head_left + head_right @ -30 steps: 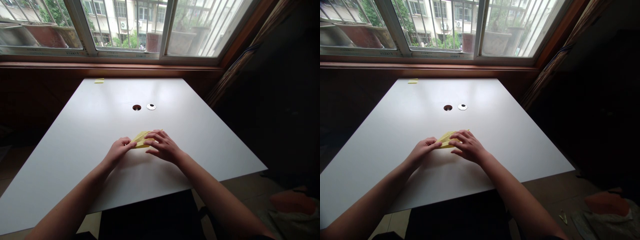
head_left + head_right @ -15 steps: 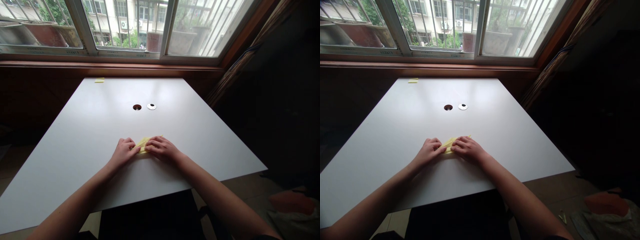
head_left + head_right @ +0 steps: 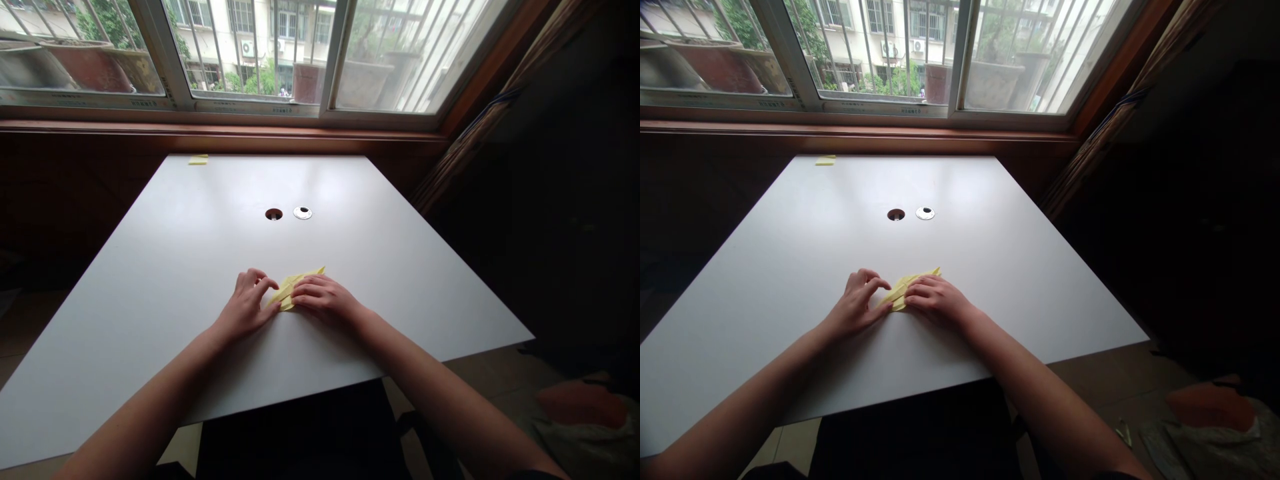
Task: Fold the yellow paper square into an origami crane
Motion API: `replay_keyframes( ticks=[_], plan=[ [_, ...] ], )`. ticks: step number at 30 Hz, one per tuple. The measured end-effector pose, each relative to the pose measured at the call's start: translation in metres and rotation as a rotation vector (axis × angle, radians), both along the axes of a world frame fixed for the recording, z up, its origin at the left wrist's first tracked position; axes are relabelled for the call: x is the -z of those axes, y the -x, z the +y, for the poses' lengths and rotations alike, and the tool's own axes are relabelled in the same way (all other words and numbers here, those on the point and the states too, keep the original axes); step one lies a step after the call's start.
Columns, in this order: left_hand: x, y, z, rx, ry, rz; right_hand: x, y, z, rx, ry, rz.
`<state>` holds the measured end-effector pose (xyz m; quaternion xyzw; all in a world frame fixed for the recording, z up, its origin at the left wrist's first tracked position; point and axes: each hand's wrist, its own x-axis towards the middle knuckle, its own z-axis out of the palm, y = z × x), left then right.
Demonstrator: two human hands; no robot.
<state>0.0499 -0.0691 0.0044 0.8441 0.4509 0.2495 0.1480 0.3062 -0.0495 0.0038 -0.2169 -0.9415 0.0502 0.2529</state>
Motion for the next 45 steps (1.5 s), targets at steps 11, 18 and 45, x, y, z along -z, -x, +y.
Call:
replay_keyframes(
  ticks=[11,18,45],
  plan=[
    [-0.004,-0.004,0.002,0.353,-0.141,0.140,0.002,0.000,-0.003,-0.001,0.078,0.081],
    [-0.002,-0.004,-0.002,0.323,-0.146,0.191,0.007,0.000,0.002,0.046,0.142,0.169],
    [-0.015,0.007,-0.006,0.061,0.282,-0.129,-0.006,0.017,0.007,0.296,0.495,0.101]
  ],
)
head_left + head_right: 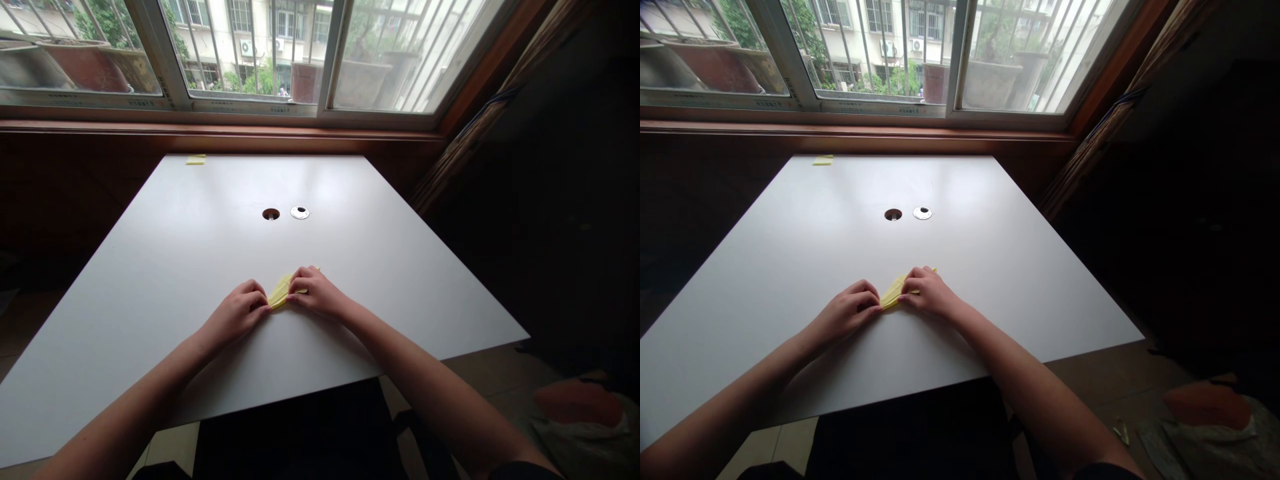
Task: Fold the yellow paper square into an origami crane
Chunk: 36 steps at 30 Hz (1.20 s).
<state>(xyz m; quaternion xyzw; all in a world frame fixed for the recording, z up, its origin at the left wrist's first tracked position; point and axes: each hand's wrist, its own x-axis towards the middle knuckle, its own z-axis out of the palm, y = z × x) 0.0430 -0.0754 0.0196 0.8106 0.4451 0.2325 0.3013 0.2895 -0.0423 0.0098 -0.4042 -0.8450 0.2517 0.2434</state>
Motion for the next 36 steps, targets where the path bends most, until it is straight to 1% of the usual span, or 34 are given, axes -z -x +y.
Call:
replay_keyframes(
  ticks=[3,5,8,13,16,18,22,25,28,30,32,36],
  plan=[
    [0.002,0.003,-0.001,-0.005,0.019,-0.012,0.000,0.001,0.002,-0.006,0.043,-0.014],
    [0.004,0.002,-0.002,-0.001,0.017,-0.013,0.001,0.002,0.003,-0.020,0.046,-0.021],
    [0.007,-0.002,-0.004,0.007,-0.038,0.016,0.004,0.003,0.003,-0.037,0.023,-0.026],
    [0.012,-0.009,-0.007,-0.057,-0.115,0.039,0.007,0.004,0.001,-0.021,-0.020,-0.031],
    [0.014,-0.008,-0.009,-0.074,-0.127,0.023,0.005,0.005,0.000,0.002,-0.004,-0.045],
    [0.013,-0.005,-0.009,-0.066,-0.107,0.010,0.002,0.006,-0.001,0.022,0.027,-0.059],
    [0.010,0.002,-0.009,0.000,-0.059,-0.017,-0.006,0.009,-0.001,0.044,0.104,-0.100],
    [0.006,0.010,-0.007,0.059,-0.054,-0.016,-0.010,0.011,0.000,0.046,0.149,-0.130],
    [0.003,0.021,-0.002,0.144,-0.063,-0.020,-0.012,0.011,0.001,0.039,0.168,-0.151],
    [0.003,0.027,0.001,0.205,-0.106,-0.033,-0.013,0.011,0.001,0.034,0.173,-0.161],
    [0.006,0.031,0.003,0.261,-0.181,-0.044,-0.014,0.012,0.002,0.035,0.179,-0.167],
    [0.015,0.029,0.004,0.334,-0.319,-0.023,-0.015,0.013,0.002,0.039,0.185,-0.172]
  ],
)
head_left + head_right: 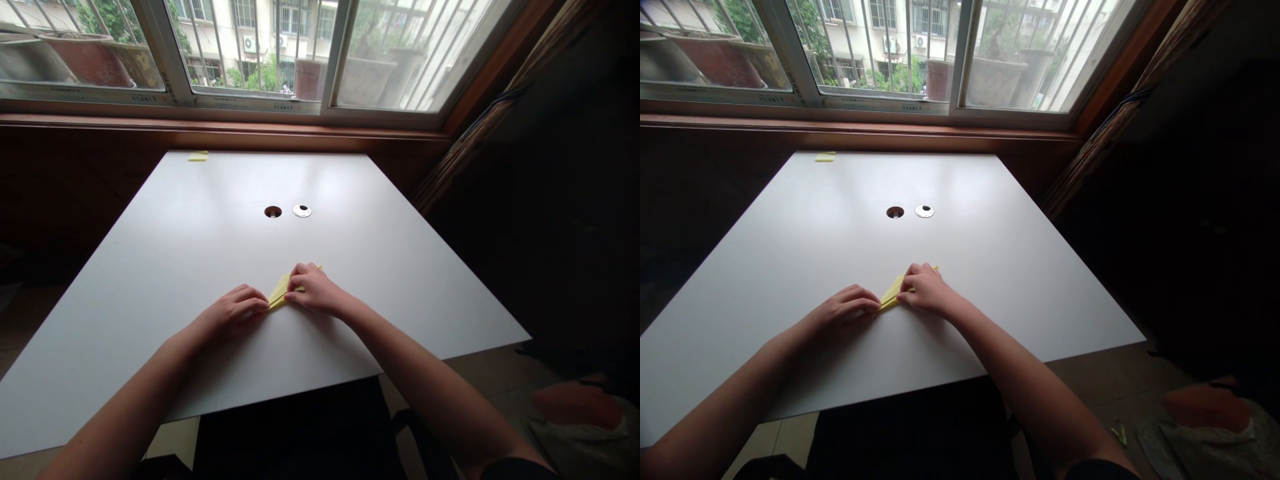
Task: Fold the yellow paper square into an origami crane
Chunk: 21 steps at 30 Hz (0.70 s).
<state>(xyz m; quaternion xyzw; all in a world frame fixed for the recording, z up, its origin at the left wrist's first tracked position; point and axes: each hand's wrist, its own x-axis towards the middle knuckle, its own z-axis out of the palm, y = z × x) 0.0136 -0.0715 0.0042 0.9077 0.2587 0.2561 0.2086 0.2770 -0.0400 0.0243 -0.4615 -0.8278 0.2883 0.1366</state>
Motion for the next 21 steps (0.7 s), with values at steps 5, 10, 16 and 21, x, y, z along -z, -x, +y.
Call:
replay_keyframes(
  ticks=[5,10,16,21],
  plan=[
    [0.003,-0.013,-0.005,-0.094,-0.057,0.054,0.000,0.001,0.001,0.004,0.002,-0.005],
    [0.001,-0.026,-0.012,-0.272,-0.018,0.089,0.000,0.002,0.002,0.009,-0.006,-0.014],
    [-0.001,-0.028,-0.014,-0.368,0.090,0.099,-0.003,0.004,0.002,0.019,0.009,-0.037],
    [0.000,-0.030,-0.013,-0.424,0.156,0.116,-0.007,0.006,0.003,0.030,0.016,-0.082]
  ],
)
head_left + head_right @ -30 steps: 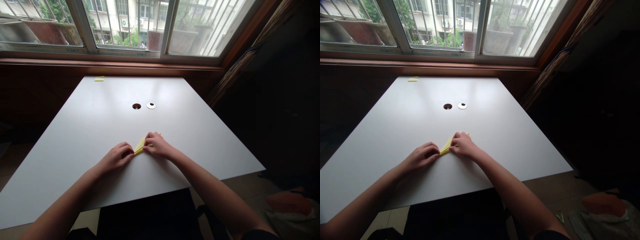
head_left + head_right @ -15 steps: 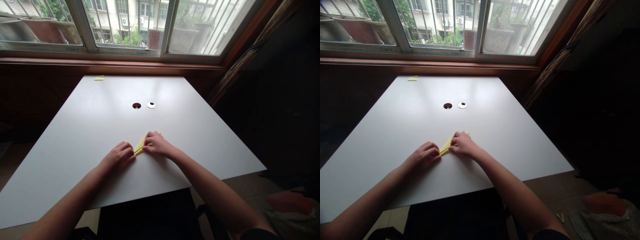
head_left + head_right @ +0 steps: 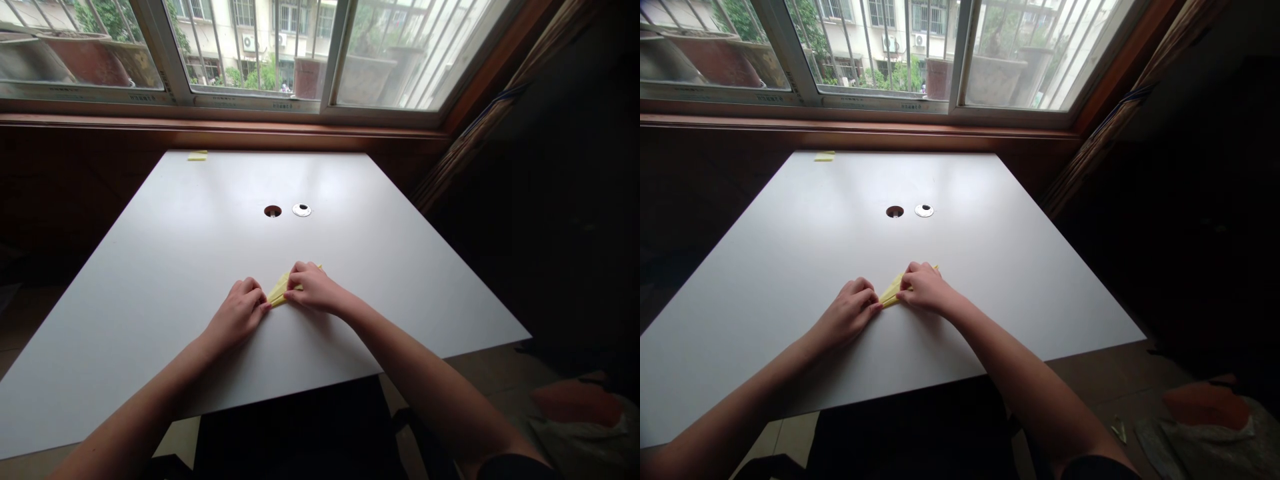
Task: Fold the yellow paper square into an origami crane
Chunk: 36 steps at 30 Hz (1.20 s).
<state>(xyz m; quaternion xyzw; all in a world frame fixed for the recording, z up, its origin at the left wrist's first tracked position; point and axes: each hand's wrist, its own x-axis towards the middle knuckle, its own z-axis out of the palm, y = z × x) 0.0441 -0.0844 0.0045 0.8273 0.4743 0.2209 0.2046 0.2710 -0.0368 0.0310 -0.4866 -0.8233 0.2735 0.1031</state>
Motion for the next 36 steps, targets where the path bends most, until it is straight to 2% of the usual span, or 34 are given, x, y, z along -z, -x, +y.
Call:
replay_keyframes(
  ticks=[6,18,21,29,36],
  plan=[
    [-0.002,0.000,0.001,-0.057,0.090,-0.058,-0.005,0.002,0.003,-0.007,0.016,-0.052],
    [-0.017,0.019,0.010,0.054,0.186,-0.101,-0.004,0.002,0.007,-0.022,0.051,-0.061],
    [-0.016,0.016,0.013,0.050,0.218,-0.064,-0.005,0.003,0.007,-0.021,0.054,-0.072],
    [-0.011,0.008,0.018,0.013,0.162,-0.010,-0.005,0.003,0.009,-0.025,0.066,-0.072],
    [-0.010,0.008,0.025,0.070,0.170,-0.027,-0.007,0.003,0.009,-0.031,0.057,-0.093]
  ],
)
